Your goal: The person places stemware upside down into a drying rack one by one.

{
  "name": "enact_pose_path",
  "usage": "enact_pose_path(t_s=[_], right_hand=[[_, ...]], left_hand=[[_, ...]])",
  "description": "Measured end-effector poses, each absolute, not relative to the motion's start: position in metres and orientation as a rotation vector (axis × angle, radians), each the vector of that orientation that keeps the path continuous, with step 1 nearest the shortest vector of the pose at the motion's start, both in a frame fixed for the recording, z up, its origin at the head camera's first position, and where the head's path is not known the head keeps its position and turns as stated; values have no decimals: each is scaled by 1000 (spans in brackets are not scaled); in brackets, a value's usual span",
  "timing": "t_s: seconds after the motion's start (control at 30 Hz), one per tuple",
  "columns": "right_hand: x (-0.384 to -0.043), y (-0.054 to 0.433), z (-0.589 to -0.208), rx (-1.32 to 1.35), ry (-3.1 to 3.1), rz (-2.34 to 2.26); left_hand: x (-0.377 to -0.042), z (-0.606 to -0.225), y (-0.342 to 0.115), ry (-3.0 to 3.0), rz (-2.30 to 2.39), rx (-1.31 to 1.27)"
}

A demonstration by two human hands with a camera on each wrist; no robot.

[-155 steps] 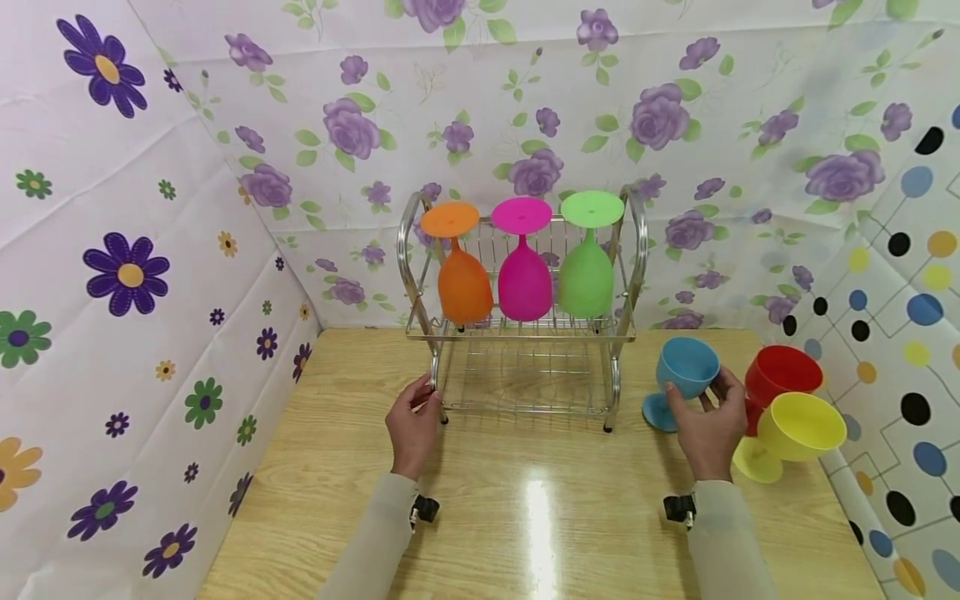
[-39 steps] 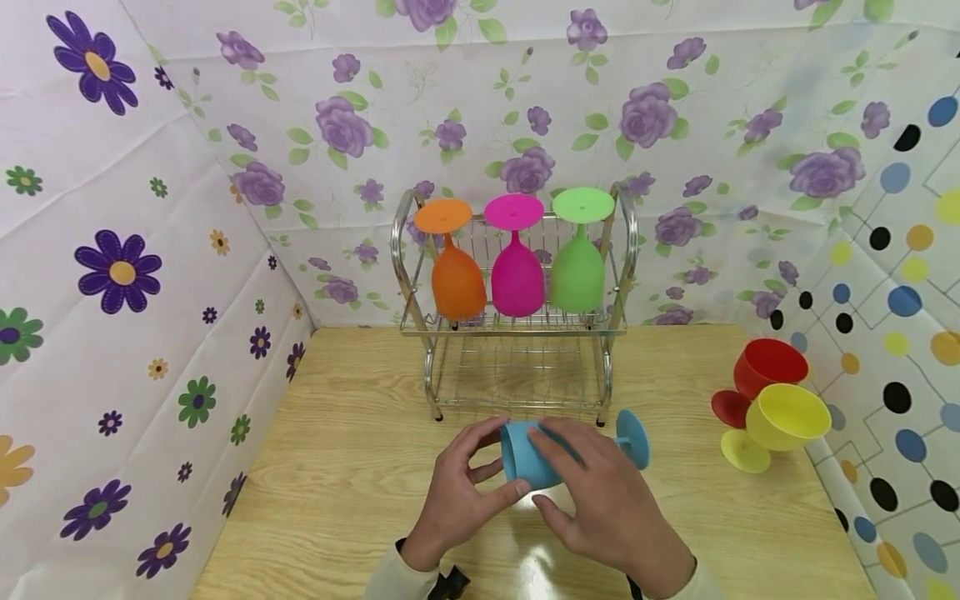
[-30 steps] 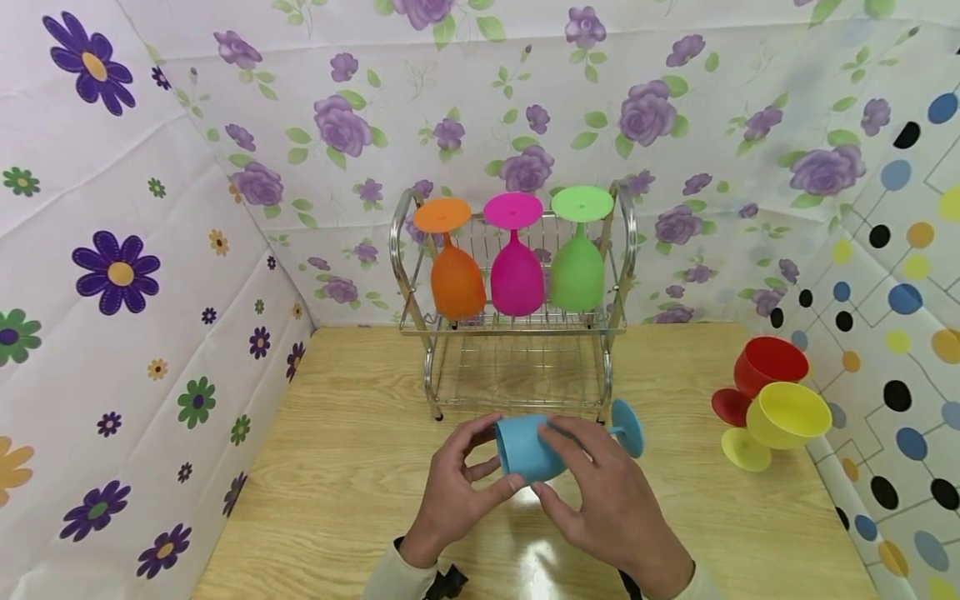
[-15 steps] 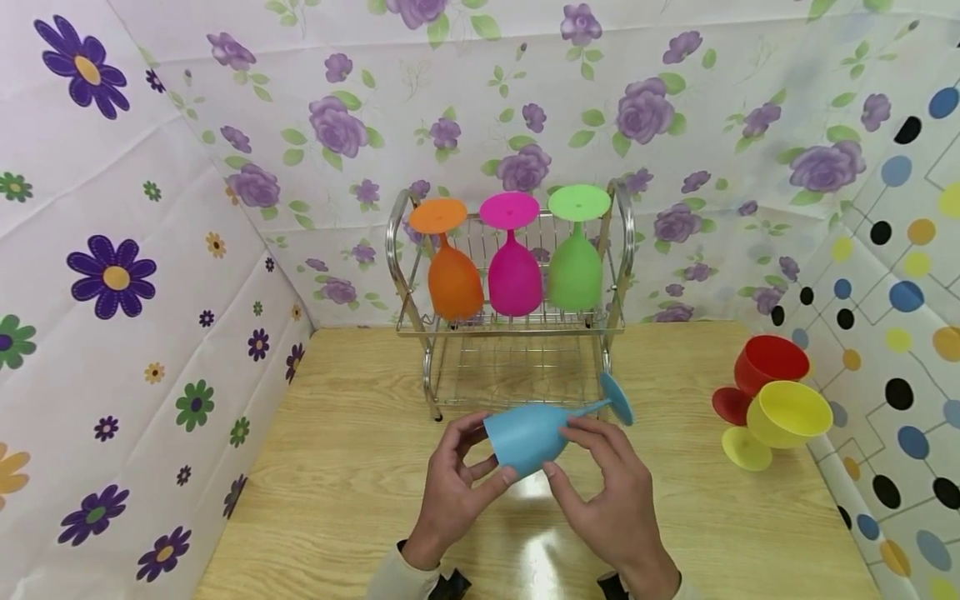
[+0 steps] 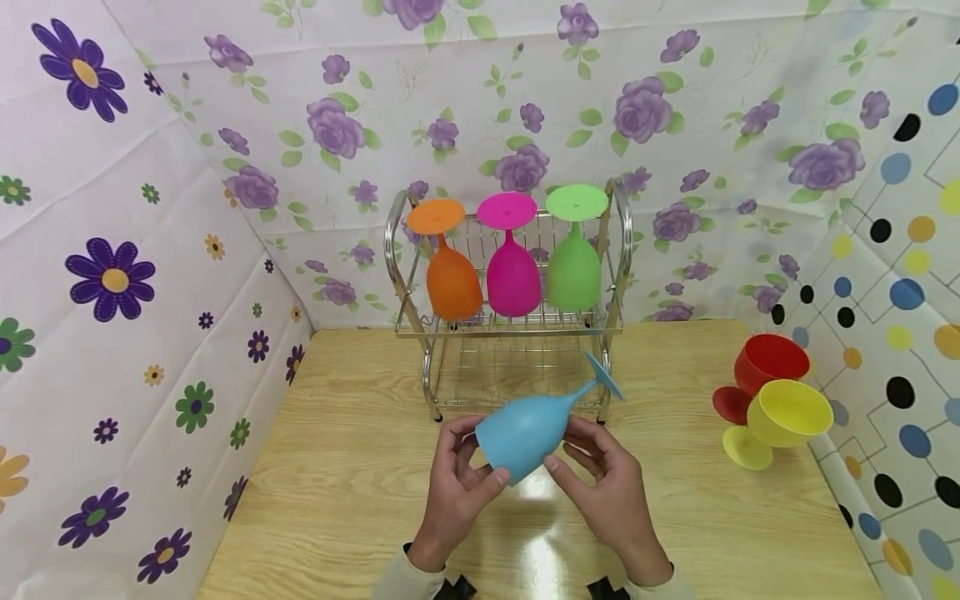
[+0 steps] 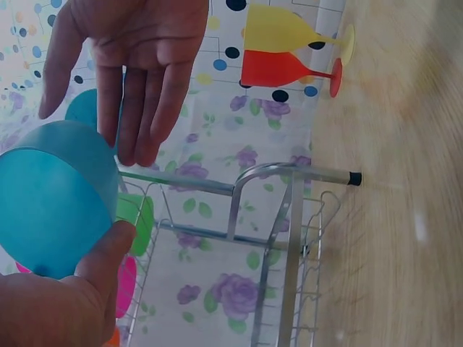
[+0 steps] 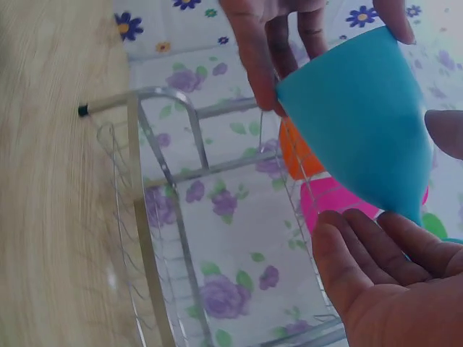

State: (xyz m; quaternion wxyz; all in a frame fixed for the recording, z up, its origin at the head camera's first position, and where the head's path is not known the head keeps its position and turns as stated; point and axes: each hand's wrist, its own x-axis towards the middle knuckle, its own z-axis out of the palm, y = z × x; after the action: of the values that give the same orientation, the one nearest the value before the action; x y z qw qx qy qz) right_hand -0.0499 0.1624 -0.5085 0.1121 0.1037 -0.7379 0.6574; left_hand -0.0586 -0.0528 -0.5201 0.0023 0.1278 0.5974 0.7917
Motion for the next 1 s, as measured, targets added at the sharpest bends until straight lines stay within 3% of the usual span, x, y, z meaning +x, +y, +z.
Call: enact_pose_path(t_s=[0.37, 1.0], right_hand=[[-54, 159, -506, 264, -2033, 2318], [-60, 152, -504, 261, -1983, 2425]], left_hand=[[-56, -530, -47, 1680, 2585, 434], [-60, -537, -53, 1700, 2579, 509]])
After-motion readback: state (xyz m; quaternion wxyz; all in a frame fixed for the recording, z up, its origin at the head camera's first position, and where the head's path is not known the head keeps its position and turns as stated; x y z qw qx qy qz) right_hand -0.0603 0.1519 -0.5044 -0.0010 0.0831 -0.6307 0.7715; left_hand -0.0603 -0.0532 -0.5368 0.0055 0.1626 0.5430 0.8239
